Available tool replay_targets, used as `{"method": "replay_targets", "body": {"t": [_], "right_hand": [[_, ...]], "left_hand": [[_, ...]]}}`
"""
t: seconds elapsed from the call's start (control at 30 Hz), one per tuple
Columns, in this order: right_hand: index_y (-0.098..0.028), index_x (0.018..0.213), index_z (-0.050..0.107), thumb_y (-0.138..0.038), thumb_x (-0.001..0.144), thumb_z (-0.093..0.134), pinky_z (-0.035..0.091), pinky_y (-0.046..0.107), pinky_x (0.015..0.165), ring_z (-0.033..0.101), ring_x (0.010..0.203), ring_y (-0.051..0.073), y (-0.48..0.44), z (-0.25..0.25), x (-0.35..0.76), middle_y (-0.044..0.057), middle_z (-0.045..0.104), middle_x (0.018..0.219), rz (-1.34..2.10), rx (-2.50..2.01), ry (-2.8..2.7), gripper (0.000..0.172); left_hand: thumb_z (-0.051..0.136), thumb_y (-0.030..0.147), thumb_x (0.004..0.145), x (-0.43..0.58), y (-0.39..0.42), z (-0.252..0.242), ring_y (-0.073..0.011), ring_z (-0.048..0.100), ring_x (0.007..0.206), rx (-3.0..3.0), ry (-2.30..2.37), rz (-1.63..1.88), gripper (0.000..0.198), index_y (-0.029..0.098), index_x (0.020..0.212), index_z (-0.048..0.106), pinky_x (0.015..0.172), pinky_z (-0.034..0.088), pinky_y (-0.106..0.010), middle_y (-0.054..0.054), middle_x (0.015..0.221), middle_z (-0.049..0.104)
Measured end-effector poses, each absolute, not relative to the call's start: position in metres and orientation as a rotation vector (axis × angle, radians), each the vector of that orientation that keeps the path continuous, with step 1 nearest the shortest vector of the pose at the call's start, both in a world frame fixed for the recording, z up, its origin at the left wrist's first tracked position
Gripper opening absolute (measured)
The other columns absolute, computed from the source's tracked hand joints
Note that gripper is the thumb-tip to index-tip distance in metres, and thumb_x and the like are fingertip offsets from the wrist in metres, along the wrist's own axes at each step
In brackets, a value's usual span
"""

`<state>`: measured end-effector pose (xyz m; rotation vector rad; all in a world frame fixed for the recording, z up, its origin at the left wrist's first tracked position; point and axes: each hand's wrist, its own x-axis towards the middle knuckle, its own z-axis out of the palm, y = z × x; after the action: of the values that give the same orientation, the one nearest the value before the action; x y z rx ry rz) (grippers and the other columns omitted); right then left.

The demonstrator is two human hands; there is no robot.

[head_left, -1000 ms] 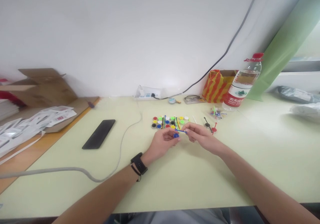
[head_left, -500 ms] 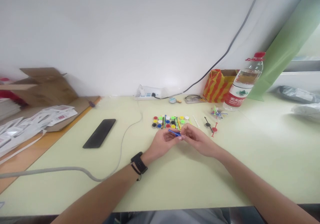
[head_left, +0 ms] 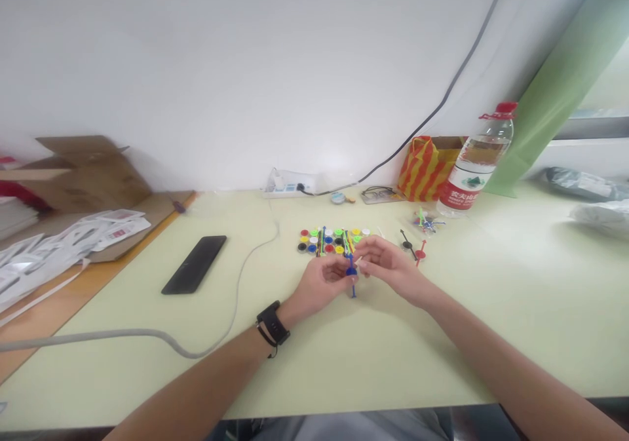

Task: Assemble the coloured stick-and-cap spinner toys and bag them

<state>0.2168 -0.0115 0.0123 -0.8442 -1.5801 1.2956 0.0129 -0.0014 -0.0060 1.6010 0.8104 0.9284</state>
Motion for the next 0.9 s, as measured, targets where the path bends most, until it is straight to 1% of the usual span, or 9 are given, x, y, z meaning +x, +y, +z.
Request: {"method": "replay_targets", "body": {"t": [0.07, 0.1, 0.17, 0.27, 0.37, 0.47, 0.6, 0.77, 0.9], "right_hand": [[-0.025, 0.111, 0.057, -0.047, 0.089, 0.069, 0.053, 0.037, 0.079, 0.062, 0.094, 0.021, -0.0126, 0.0147, 0.2168, 0.009, 0.064, 0.111, 1.269, -0.857, -1.556, 0.033], [-0.025, 0.111, 0.057, -0.048, 0.09, 0.069, 0.052, 0.036, 0.078, 0.062, 0.091, 0.02, -0.0131, 0.0149, 0.217, 0.009, 0.064, 0.113, 1.224, -0.896, -1.557, 0.034], [-0.025, 0.112, 0.056, -0.05, 0.089, 0.068, 0.051, 0.033, 0.069, 0.059, 0.077, 0.015, -0.0142, 0.0135, 0.2175, 0.008, 0.065, 0.112, 1.186, -0.994, -1.595, 0.036], [-0.027, 0.12, 0.05, -0.052, 0.089, 0.068, 0.047, 0.028, 0.061, 0.055, 0.064, 0.012, -0.0166, 0.0107, 0.2174, 0.004, 0.067, 0.102, 1.426, -1.032, -1.691, 0.044], [-0.027, 0.124, 0.048, -0.052, 0.091, 0.067, 0.045, 0.027, 0.061, 0.055, 0.064, 0.012, -0.0175, 0.0108, 0.2163, -0.001, 0.064, 0.087, 1.625, -0.961, -1.671, 0.046], [-0.026, 0.118, 0.053, -0.052, 0.089, 0.07, 0.04, 0.026, 0.059, 0.048, 0.063, 0.012, -0.0141, 0.0125, 0.2165, -0.004, 0.055, 0.078, 1.508, -0.985, -1.584, 0.042], [-0.024, 0.108, 0.061, -0.051, 0.085, 0.072, 0.039, 0.028, 0.061, 0.045, 0.063, 0.012, -0.0092, 0.0149, 0.22, -0.003, 0.052, 0.077, 1.381, -1.033, -1.496, 0.037], [-0.023, 0.106, 0.064, -0.047, 0.085, 0.07, 0.039, 0.029, 0.063, 0.046, 0.064, 0.013, -0.0108, 0.0174, 0.2198, -0.002, 0.053, 0.077, 1.369, -1.055, -1.475, 0.033], [-0.023, 0.103, 0.064, -0.044, 0.086, 0.07, 0.038, 0.029, 0.062, 0.045, 0.064, 0.013, -0.0126, 0.0194, 0.2178, -0.003, 0.052, 0.076, 1.38, -1.038, -1.447, 0.028]], "left_hand": [[0.082, 0.032, 0.078, 0.0128, -0.0002, -0.0073, -0.019, 0.07, 0.082, 1.548, 0.808, 0.951, 0.024, 0.015, 0.091, 0.071, 0.081, 0.059, -0.034, -0.008, 0.09, 0.074], [0.084, 0.032, 0.076, 0.0127, 0.0005, -0.0079, -0.0188, 0.07, 0.082, 1.514, 0.81, 0.973, 0.025, 0.015, 0.089, 0.069, 0.082, 0.059, -0.034, -0.007, 0.089, 0.073], [0.086, 0.031, 0.074, 0.0121, 0.0019, -0.0085, -0.0184, 0.071, 0.084, 1.458, 0.813, 1.026, 0.029, 0.016, 0.088, 0.066, 0.084, 0.059, -0.035, -0.006, 0.09, 0.073], [0.087, 0.032, 0.073, 0.0114, 0.0028, -0.0069, -0.0188, 0.071, 0.088, 1.417, 0.823, 1.1, 0.032, 0.016, 0.088, 0.063, 0.084, 0.06, -0.035, -0.006, 0.091, 0.072], [0.085, 0.032, 0.075, 0.0112, 0.0029, -0.0037, -0.0188, 0.071, 0.088, 1.419, 0.845, 1.151, 0.03, 0.017, 0.089, 0.063, 0.084, 0.06, -0.034, -0.005, 0.091, 0.071], [0.085, 0.031, 0.075, 0.0117, 0.0022, -0.002, -0.0199, 0.071, 0.092, 1.468, 0.877, 1.175, 0.029, 0.017, 0.094, 0.067, 0.087, 0.06, -0.035, -0.007, 0.095, 0.073], [0.082, 0.031, 0.079, 0.0134, -0.0019, -0.0038, -0.0223, 0.072, 0.096, 1.564, 0.871, 1.125, 0.027, 0.017, 0.099, 0.071, 0.092, 0.06, -0.04, -0.009, 0.102, 0.075], [0.079, 0.028, 0.082, 0.014, -0.0061, -0.0055, -0.023, 0.073, 0.097, 1.713, 0.872, 1.085, 0.023, 0.017, 0.101, 0.074, 0.094, 0.06, -0.041, -0.009, 0.104, 0.076], [0.079, 0.031, 0.082, 0.0128, -0.0041, -0.0056, -0.0228, 0.073, 0.091, 1.704, 0.889, 1.103, 0.019, 0.016, 0.094, 0.074, 0.087, 0.061, -0.039, -0.009, 0.098, 0.077]]}}
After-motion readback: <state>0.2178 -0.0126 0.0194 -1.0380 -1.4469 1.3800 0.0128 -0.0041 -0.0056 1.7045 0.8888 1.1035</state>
